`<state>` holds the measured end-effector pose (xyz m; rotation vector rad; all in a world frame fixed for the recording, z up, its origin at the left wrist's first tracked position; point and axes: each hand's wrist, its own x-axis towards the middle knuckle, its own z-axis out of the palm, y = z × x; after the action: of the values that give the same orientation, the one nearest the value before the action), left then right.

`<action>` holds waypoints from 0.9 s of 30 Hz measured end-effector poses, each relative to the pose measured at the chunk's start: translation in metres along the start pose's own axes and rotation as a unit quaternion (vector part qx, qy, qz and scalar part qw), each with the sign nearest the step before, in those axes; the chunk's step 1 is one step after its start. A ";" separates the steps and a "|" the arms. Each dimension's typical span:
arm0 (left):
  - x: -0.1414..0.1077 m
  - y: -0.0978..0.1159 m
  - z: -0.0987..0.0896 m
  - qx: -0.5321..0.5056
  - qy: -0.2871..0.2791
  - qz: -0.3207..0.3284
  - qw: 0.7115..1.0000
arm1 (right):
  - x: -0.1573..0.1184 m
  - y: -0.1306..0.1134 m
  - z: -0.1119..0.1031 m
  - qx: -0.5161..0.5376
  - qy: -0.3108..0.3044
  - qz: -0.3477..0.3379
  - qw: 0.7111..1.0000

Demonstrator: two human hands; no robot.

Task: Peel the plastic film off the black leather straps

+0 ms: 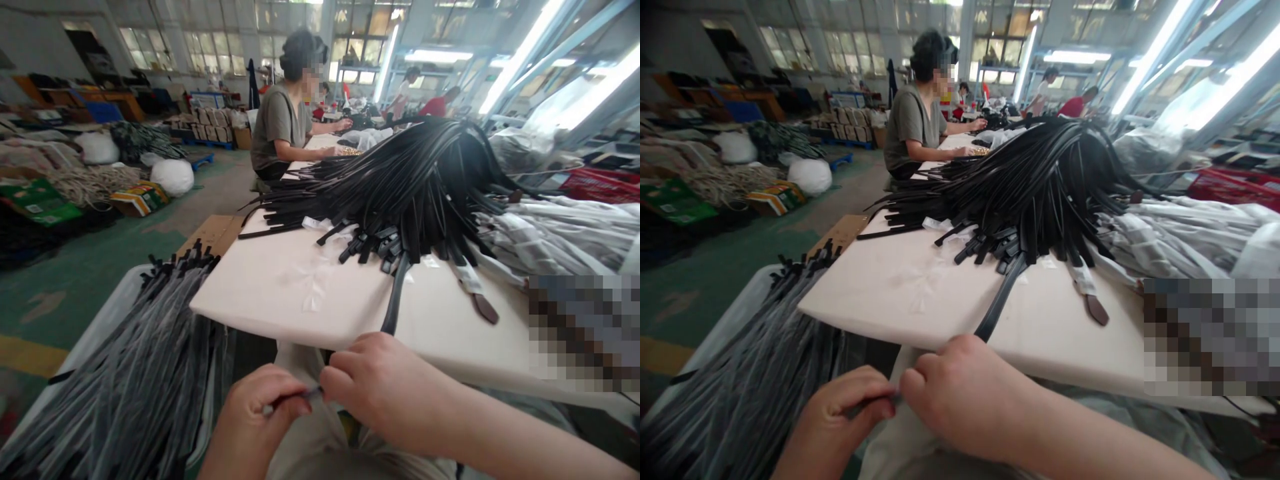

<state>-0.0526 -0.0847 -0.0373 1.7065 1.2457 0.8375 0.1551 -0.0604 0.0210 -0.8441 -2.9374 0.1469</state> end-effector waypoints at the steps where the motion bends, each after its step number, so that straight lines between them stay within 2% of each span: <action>1: 0.001 -0.002 0.002 0.016 -0.017 0.017 1.000 | 0.002 -0.002 0.003 -0.003 -0.011 -0.006 1.000; 4: -0.003 -0.011 0.004 0.074 -0.042 0.031 0.996 | 0.008 0.003 0.007 0.016 -0.041 0.001 0.999; 8: -0.015 -0.020 -0.005 0.155 -0.033 -0.035 0.987 | 0.005 0.030 0.003 0.032 -0.082 0.085 0.992; 10: -0.020 -0.020 -0.007 0.163 -0.028 -0.064 0.984 | 0.003 0.037 0.002 0.045 -0.096 0.101 0.989; 13: -0.022 -0.021 0.001 0.157 -0.034 -0.067 0.985 | 0.006 0.025 0.010 0.060 -0.103 0.074 0.990; 17: -0.028 -0.030 0.014 0.150 -0.011 -0.014 0.989 | 0.010 0.003 0.026 0.062 -0.080 -0.002 0.995; 22: -0.043 -0.040 0.011 0.151 0.024 -0.042 0.987 | 0.003 0.017 0.020 0.060 -0.103 0.113 0.986; 23: -0.044 -0.038 0.012 0.144 0.030 -0.047 0.988 | 0.003 0.017 0.021 0.058 -0.103 0.116 0.986; 27: -0.040 -0.026 0.020 0.107 0.051 -0.017 0.993 | 0.009 0.002 0.032 0.065 -0.078 0.014 0.995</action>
<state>-0.0563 -0.1241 -0.0706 1.8228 1.4739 0.8022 0.1454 -0.0562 -0.0100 -0.8940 -3.0187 0.4183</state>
